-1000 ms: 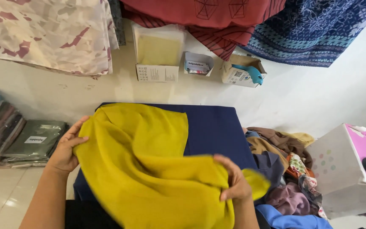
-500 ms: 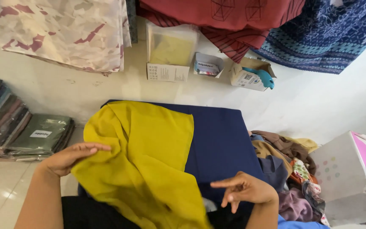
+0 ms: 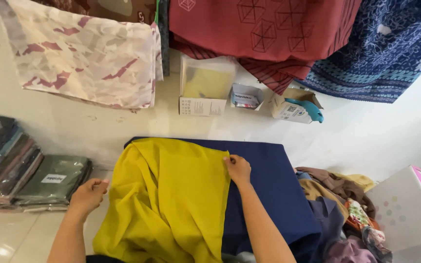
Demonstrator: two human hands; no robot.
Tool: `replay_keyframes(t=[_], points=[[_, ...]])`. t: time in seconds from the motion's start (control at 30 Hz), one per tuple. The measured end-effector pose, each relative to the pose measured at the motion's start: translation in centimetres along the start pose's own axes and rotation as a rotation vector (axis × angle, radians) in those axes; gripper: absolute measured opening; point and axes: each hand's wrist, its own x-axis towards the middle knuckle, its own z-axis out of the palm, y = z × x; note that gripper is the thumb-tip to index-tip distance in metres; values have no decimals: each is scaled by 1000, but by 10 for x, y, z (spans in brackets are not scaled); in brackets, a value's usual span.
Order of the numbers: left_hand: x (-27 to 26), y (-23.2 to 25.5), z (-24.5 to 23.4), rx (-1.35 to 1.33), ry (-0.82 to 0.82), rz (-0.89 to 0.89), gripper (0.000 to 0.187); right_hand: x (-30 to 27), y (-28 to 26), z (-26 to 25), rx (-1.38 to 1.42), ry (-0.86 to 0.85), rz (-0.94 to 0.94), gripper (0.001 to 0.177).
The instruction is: The person is cleaning a yellow scarf with a lint roller and then folding it on a blue mat.
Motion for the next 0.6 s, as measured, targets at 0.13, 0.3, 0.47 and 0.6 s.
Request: replay_keyframes(t=[0.13,0.3,0.47,0.6], points=[[-42,39,-9,-105,23,-2,49,-18,-49,-13,-31,99,17,31],[-52,62,-12,-229,17,78,38,-25,-50,-10,276,211,-102,9],[-55,76,-13,-208,0,89,35,-53,-93,-49,511,-22,111,18],[-48,73,-10,-177,3,146,34,-47,-98,-46,354,-100,219,43]])
